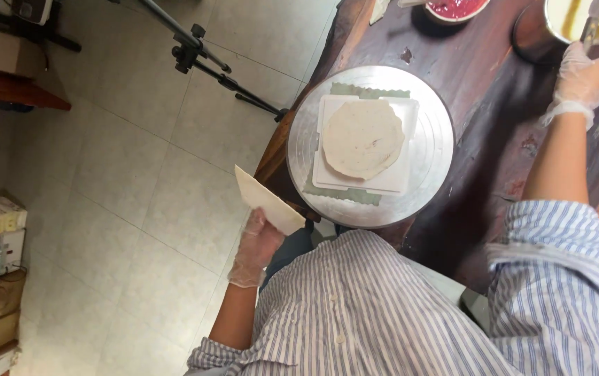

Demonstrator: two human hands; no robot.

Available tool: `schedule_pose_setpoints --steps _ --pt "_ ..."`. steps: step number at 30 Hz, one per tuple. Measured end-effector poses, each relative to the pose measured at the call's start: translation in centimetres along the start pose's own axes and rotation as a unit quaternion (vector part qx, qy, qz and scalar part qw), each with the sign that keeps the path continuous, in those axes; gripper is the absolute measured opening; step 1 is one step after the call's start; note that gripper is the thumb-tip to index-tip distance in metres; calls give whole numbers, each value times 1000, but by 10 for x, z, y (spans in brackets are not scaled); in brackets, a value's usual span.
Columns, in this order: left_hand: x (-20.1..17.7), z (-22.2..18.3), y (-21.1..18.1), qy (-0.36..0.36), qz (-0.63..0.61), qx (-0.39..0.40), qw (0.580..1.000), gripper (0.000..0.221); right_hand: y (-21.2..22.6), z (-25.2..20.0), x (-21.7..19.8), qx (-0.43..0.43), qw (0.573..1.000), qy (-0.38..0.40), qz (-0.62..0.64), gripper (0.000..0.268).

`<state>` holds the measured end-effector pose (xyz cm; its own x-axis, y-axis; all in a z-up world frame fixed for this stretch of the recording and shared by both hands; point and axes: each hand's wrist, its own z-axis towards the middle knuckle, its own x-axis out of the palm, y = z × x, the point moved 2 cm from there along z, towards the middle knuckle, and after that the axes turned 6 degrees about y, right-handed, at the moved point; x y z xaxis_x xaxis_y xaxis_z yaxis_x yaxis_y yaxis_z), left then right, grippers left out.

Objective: Apply and smooth frosting on a small round cake using a scraper and palette knife.

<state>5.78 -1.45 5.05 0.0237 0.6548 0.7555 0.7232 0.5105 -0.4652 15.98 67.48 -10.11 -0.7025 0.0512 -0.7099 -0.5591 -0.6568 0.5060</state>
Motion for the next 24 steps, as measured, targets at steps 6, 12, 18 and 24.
schedule_pose_setpoints --steps 6,12,18,24 --pt "15 22 33 178 60 -53 981 29 152 -162 -119 38 932 6 361 39" --pt "90 14 77 286 44 -213 933 11 339 -294 -224 -25 905 200 374 53" --pt "70 10 121 327 5 -332 885 33 386 -338 -219 133 835 145 514 58" --pt "68 9 104 330 37 -356 874 41 360 -346 -220 280 855 102 424 25"
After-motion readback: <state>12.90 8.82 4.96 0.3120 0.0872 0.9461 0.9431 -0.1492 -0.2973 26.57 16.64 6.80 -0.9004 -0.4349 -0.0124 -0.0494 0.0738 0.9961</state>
